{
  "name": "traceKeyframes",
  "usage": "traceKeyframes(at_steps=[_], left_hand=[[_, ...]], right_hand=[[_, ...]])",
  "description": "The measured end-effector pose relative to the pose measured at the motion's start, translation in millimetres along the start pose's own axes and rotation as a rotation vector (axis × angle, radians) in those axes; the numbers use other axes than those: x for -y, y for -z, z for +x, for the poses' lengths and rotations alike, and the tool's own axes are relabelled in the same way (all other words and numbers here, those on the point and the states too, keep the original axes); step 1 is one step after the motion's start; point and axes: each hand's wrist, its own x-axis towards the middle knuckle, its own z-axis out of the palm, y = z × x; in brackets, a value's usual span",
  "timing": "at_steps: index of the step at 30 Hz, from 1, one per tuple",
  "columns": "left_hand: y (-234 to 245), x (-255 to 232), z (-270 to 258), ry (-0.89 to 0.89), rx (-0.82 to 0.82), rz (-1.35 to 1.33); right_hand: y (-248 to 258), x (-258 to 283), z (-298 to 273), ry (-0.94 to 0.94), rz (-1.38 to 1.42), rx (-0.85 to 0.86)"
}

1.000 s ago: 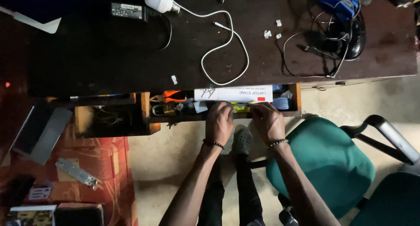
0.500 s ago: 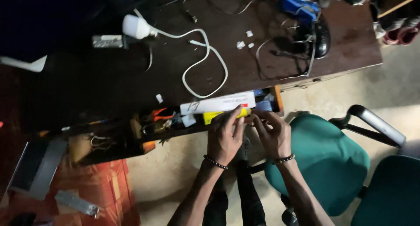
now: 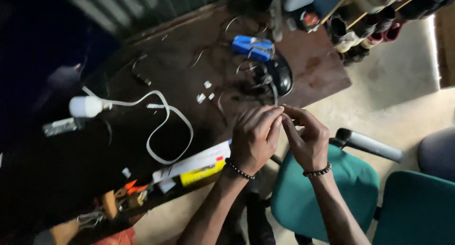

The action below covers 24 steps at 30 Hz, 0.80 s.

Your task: Organizing various electronic and office items on a desk, including a laptop stand, monitor, and cables.

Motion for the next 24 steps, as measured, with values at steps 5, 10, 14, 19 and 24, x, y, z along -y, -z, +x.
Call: traceKeyframes(at_steps=[5,10,14,19,24], left_hand=[[-43.6,15.9,61.3,0.002,0.019,0.013],[-95.3,63.7,110.4,0.017,0.019,-0.025],[-111.2,95.0,151.7,-0.02,0.095,0.155],[-145.4,147.7,173.2,0.025,0.235,0.243],[-191.2,197.9,181.3,0.173,0.361,0.188]], right_hand=[[23.5,-31.6,67.5,0.144,-0.032,-0.038],[29.9,-67.5,134.2,0.095,-0.062,-0.053],[19.3,-95.6,180.0,0.148,-0.222,-0.003],[-7.0,-136.6,219.7,0.146,-0.462,0.091],[-20.4,-154.0,238.8,0.095,-0.563,0.161]])
